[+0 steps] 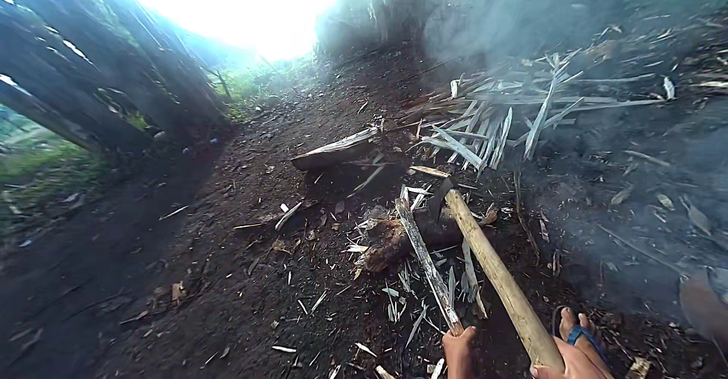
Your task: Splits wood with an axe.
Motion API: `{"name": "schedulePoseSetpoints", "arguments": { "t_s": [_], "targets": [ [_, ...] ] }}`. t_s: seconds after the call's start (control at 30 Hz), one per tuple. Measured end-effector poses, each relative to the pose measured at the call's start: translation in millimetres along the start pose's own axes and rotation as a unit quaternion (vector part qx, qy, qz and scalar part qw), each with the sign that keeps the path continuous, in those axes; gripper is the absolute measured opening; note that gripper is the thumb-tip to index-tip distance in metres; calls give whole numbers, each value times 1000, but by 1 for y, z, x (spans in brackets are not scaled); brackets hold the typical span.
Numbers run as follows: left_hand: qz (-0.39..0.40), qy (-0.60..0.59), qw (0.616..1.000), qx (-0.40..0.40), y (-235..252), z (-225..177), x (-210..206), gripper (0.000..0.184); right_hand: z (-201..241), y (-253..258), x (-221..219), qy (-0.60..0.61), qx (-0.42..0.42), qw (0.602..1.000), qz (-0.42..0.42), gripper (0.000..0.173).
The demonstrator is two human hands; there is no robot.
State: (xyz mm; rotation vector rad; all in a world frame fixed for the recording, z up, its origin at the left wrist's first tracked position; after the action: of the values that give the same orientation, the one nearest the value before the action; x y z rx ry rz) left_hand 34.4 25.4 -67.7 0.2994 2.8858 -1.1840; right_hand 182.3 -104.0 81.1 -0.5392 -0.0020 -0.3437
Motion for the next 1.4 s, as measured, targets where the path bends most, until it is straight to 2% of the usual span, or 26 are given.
{"name": "schedulePoseSetpoints", "arguments": {
  "t_s": [0.1,0.17,0.33,0.4,0.47,0.63,0.77,0.87,0.97,1.07,1.23,1.33,1.4],
  "targets": [
    [-5,-11,1000,-6,1,7,-10,15,27,3,-15,-1,78,997,7,53],
    [-1,-17,1000,-10,2,7,-15,12,40,12,-29,14,93,995,16,51],
    [2,-54,998,-41,-5,4,-16,9,38,58,-65,-66,22,997,18,57],
    [2,-63,997,-54,-8,3,-15,9,29,78,-73,-115,-36,992,26,54],
    [3,-56,997,-55,-8,-1,-12,10,25,85,-77,-121,-50,991,28,48],
    [9,-71,997,-42,-5,3,-9,15,23,85,-70,-83,-29,996,28,37],
    [23,-76,996,-28,5,6,-10,13,48,74,-61,-58,-8,998,28,26],
    [24,-87,996,-16,5,8,-12,14,65,53,-56,-47,13,999,17,27],
    [17,-75,997,-7,8,8,-12,16,99,28,-50,-31,81,996,1,35],
    [15,-62,998,-3,8,7,-11,18,153,-1,-43,-20,196,980,-30,44],
    [10,-55,998,2,4,1,-9,20,241,-30,-36,-35,420,896,-139,50],
    [5,-36,999,6,4,2,-9,22,276,-23,-43,-10,483,854,-194,42],
    [5,-41,999,-1,5,0,-13,22,279,-7,-53,-8,488,847,-211,42]
  ]
}}
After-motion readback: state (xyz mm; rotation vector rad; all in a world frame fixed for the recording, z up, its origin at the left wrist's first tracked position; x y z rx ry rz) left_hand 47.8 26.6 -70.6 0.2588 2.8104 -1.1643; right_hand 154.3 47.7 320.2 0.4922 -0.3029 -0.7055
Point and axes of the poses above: each hand's wrist, its own y-axis towards the middle knuckle, its own x-axis out of the back of the hand, z = x × y, the point moved 3 cm from there along y, towards the middle knuckle, and after that the axes turned 1 degree about z, right-handed, at the moved point
